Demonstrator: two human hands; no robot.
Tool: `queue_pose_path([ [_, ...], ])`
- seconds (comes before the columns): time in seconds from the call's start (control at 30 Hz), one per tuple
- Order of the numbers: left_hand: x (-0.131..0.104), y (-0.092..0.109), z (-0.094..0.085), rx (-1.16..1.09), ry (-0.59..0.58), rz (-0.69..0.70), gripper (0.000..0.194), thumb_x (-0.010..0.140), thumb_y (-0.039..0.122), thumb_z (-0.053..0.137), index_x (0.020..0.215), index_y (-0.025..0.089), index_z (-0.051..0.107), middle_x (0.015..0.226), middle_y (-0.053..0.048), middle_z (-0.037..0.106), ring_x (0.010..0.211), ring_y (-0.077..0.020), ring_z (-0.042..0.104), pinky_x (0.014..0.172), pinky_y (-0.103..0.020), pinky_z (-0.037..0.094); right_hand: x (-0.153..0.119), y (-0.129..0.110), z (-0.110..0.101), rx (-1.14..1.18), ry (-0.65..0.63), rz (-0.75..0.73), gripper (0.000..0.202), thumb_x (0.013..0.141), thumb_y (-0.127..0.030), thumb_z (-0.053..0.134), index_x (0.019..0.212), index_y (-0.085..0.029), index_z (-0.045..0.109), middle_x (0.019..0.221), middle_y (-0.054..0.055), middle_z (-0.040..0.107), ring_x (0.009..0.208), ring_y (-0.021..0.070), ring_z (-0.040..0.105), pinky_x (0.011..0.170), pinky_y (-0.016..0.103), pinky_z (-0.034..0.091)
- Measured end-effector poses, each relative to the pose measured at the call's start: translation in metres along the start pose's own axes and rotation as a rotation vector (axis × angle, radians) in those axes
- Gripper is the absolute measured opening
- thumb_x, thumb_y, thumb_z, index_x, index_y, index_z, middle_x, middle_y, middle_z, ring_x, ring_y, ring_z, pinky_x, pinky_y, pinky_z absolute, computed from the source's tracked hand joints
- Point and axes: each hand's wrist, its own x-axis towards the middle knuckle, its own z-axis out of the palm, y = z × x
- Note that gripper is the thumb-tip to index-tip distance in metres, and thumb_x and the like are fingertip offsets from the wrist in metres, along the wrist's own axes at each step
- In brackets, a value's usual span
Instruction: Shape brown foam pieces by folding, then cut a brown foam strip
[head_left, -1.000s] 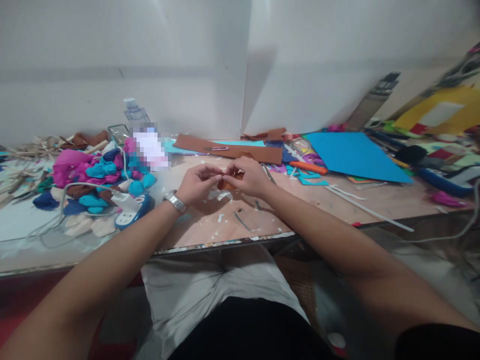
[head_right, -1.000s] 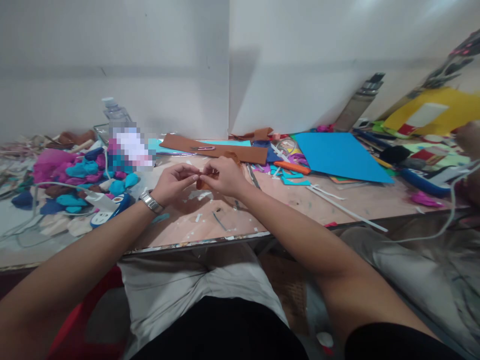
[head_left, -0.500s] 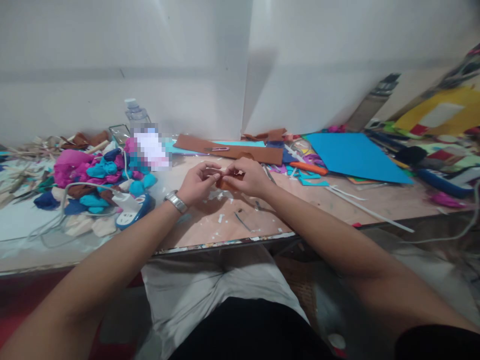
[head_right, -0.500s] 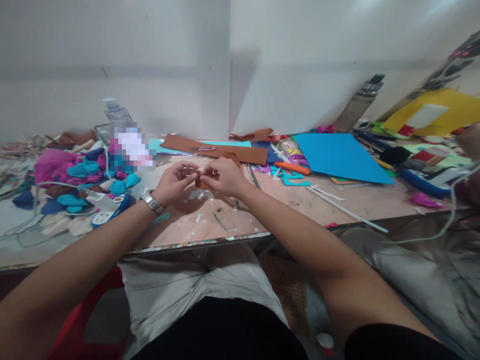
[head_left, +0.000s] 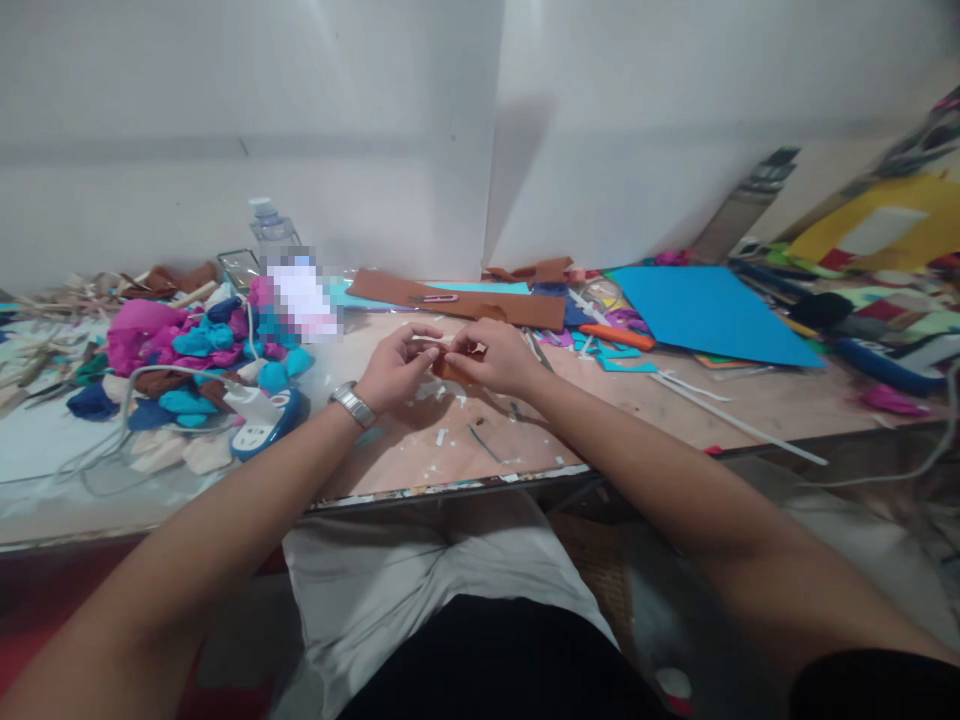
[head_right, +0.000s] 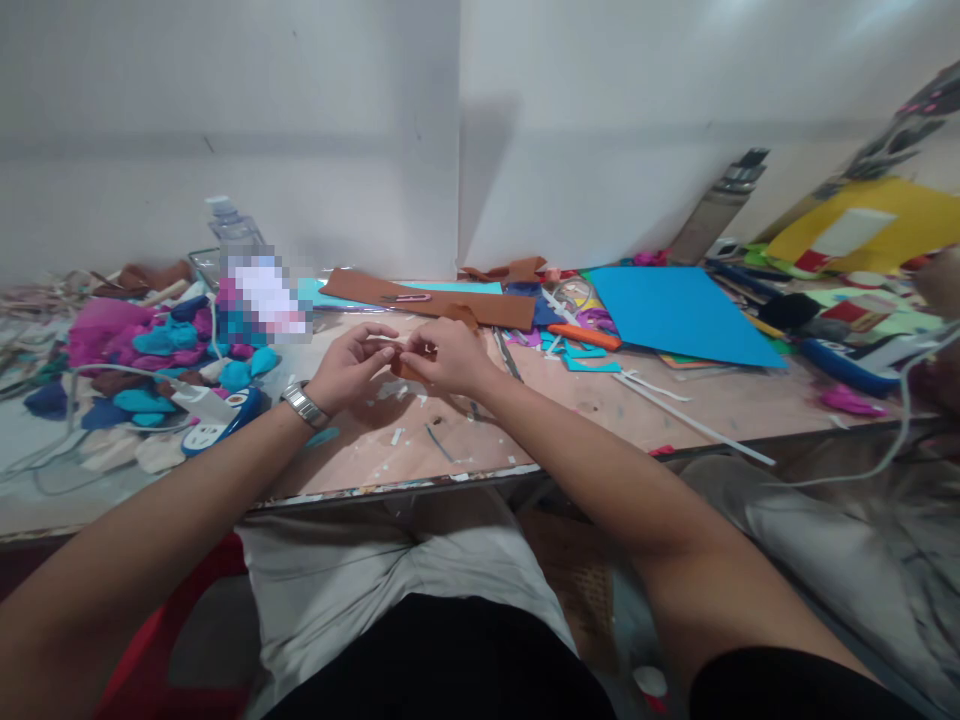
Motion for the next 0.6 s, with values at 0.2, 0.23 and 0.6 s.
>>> queue_pose_path([
  [0.2,-0.001,0.0021,0.0001,-0.019,-0.018,-0.019,0.039,0.084,0.039,0.079,0.112,0.016,0.063,0.092,-0.009,0.078,0.077,-0.0169,0.073,0.073,-0.029,0.056,0.0,-0.002,-0.0003,-0.016,-0.004,0.022,0.015,0.086,-0.03,0.072,0.076,-0.019,0.072,0.077,0.003,0.074,0.073,0.0176,0.063,0.07,0.03,0.043],
  [0.23,-0.0014,0.0031,0.0003,-0.018,-0.025,-0.026,0.04,0.084,0.039,0.079,0.112,0.016,0.062,0.088,-0.008,0.078,0.075,-0.0165,0.072,0.071,-0.028,0.055,0.0001,-0.0024,-0.0005,-0.012,-0.007,0.023,0.016,0.086,-0.03,0.072,0.075,-0.019,0.071,0.076,0.003,0.074,0.072,0.0175,0.063,0.069,0.03,0.043],
  [0.6,-0.0038,0.0061,0.0,0.001,-0.108,-0.106,0.063,0.087,0.049,0.074,0.138,0.019,0.051,0.076,-0.001,0.071,0.059,-0.0114,0.06,0.056,-0.021,0.044,0.0012,0.0049,0.0014,0.042,-0.076,-0.142,0.017,0.092,-0.028,0.064,0.104,-0.024,0.076,0.102,0.005,0.075,0.097,0.0225,0.065,0.089,0.037,0.048],
])
